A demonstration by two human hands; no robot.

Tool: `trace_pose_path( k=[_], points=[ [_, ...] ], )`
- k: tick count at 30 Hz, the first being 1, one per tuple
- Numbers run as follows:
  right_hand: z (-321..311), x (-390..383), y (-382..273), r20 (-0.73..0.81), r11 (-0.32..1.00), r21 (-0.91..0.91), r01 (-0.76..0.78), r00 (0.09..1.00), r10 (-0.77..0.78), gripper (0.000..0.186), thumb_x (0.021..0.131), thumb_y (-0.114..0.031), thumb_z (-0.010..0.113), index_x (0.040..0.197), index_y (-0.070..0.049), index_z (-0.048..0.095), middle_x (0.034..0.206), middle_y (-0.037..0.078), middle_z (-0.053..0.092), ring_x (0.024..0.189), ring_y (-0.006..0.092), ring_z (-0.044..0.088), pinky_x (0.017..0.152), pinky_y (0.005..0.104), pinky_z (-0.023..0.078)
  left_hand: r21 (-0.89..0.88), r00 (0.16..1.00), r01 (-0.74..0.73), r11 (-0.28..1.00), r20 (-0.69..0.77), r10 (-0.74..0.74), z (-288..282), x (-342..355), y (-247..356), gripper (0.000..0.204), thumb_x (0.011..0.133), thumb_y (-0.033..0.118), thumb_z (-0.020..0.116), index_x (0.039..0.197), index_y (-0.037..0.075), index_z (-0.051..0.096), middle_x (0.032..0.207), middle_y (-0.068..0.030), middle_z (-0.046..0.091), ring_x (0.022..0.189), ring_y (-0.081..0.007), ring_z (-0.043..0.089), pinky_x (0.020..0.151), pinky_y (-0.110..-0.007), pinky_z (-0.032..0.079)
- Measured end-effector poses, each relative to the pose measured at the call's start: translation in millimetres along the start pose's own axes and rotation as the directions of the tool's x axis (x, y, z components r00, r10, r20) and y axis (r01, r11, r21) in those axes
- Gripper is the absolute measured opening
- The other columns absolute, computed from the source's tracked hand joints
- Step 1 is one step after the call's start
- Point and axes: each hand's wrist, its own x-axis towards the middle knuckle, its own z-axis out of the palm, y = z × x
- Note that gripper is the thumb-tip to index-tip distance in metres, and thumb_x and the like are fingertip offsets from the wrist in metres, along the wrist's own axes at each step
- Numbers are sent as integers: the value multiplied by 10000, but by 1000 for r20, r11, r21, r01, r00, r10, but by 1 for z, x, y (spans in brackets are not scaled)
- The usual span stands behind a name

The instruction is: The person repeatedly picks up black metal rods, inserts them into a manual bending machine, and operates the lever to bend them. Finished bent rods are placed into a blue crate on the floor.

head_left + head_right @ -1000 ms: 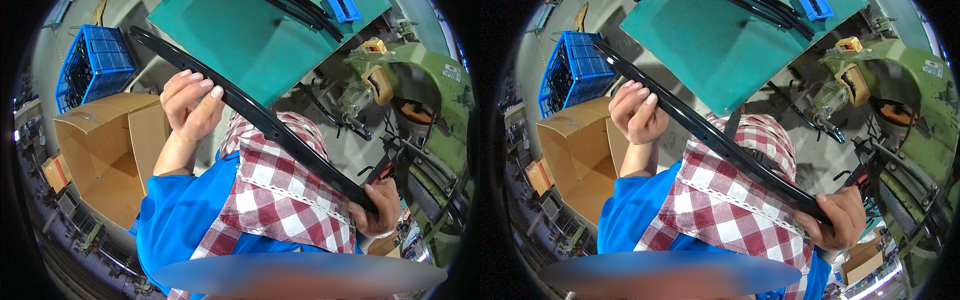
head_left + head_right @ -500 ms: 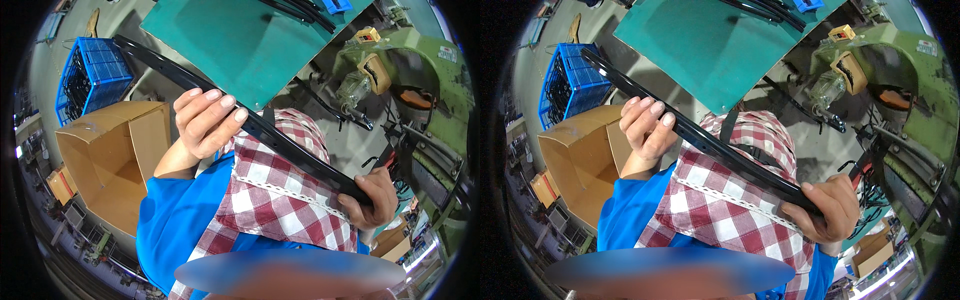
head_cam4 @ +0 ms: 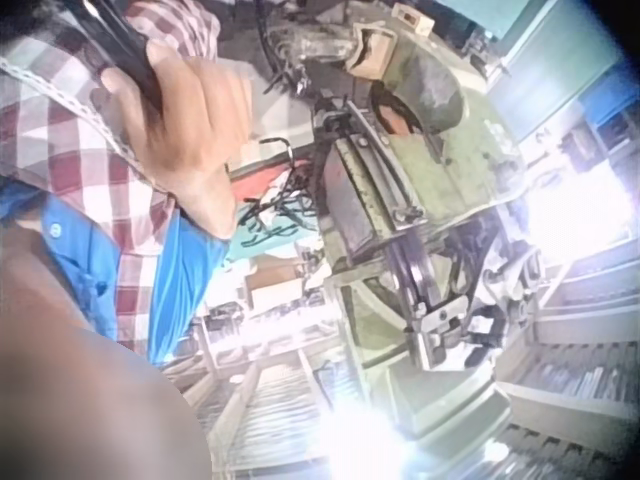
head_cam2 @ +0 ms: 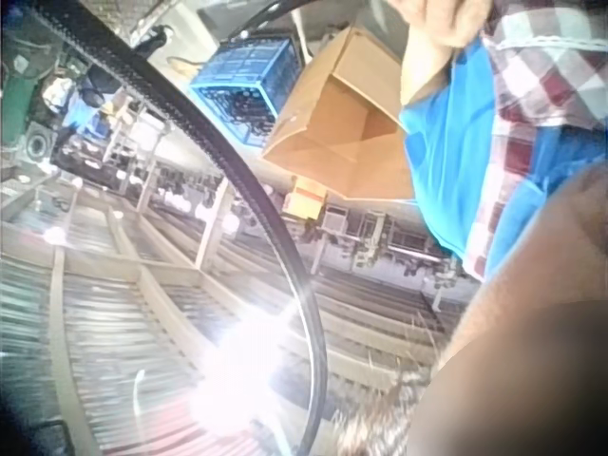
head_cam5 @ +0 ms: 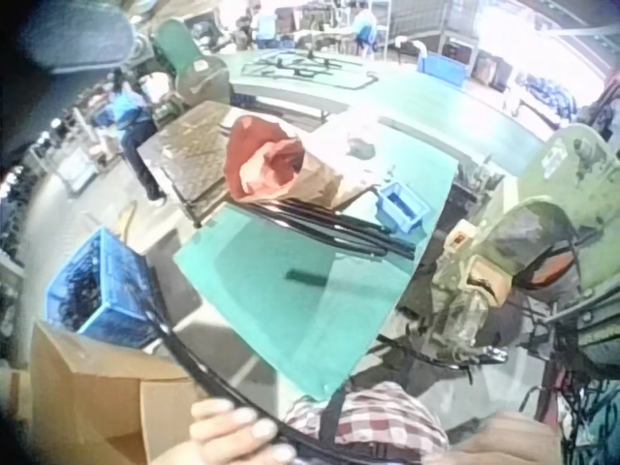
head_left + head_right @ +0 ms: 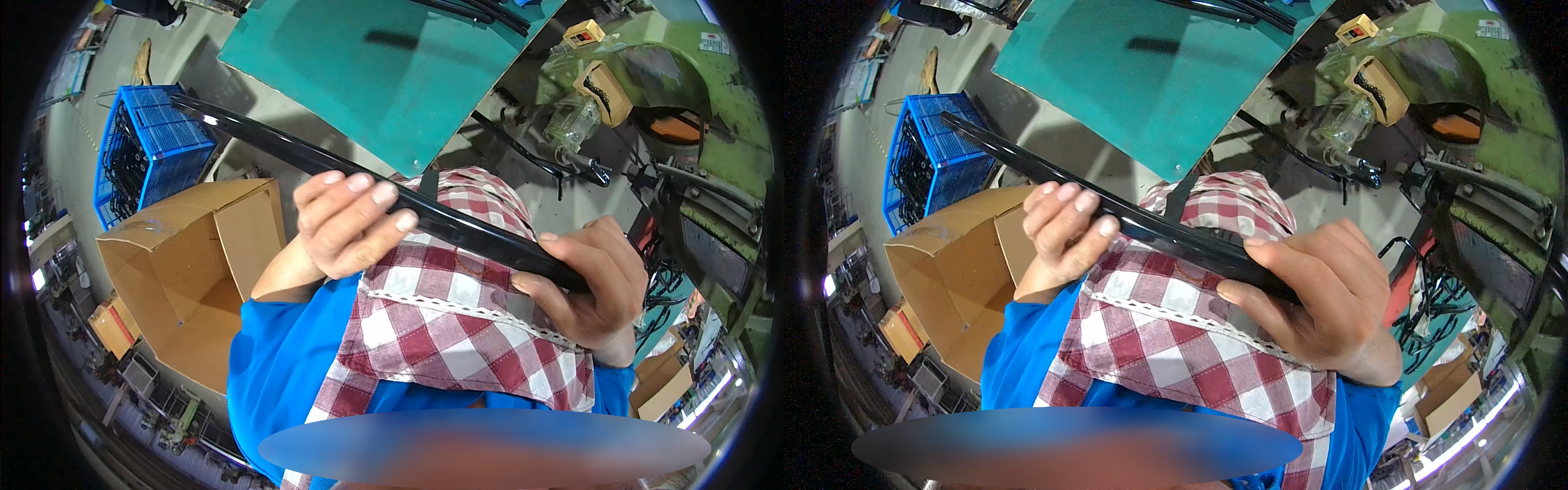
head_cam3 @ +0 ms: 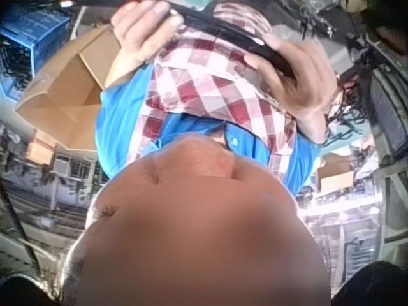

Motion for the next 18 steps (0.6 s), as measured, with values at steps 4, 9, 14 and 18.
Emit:
trace_pose_path(
  k=[4, 9, 14, 18],
  points=[
    [5, -4, 4, -14, 999, 34, -8, 1000, 9, 379, 611, -152, 851, 895, 10, 660, 655, 83, 600, 535, 202, 546, 489, 301, 373, -22, 997, -20, 1000, -72, 18, 15, -1, 8, 252, 800, 177, 716, 1045, 231, 693, 1055, -24, 647, 1024, -190, 574, 946, -371, 437],
    [4, -15, 8, -25, 988, 107, -111, 993, 114, 349, 609, -142, 850, 867, 7, 668, 654, 89, 599, 546, 208, 563, 502, 299, 396, -40, 997, -56, 998, -64, 53, 18, 5, 6, 257, 779, 159, 717, 1033, 188, 693, 1044, -32, 655, 1004, -192, 593, 939, -373, 439],
    [0, -44, 21, -67, 945, 98, -313, 945, 320, 341, 595, -126, 858, 868, -22, 682, 703, 93, 630, 609, 208, 596, 547, 294, 442, -18, 979, 71, 997, 194, -66, 29, 23, -15, 266, 783, 197, 691, 1031, 106, 667, 1051, -80, 664, 980, -220, 629, 946, -409, 418],
    [-8, -89, 39, -175, 903, 127, -410, 887, 427, 338, 597, -117, 855, 867, -16, 677, 712, 86, 638, 624, 188, 595, 554, 280, 440, -84, 886, 164, 983, 451, -109, 49, 45, -29, 464, 634, 326, 773, 1002, 82, 629, 918, -44, 587, 919, -237, 581, 922, -409, 416]
  ],
)
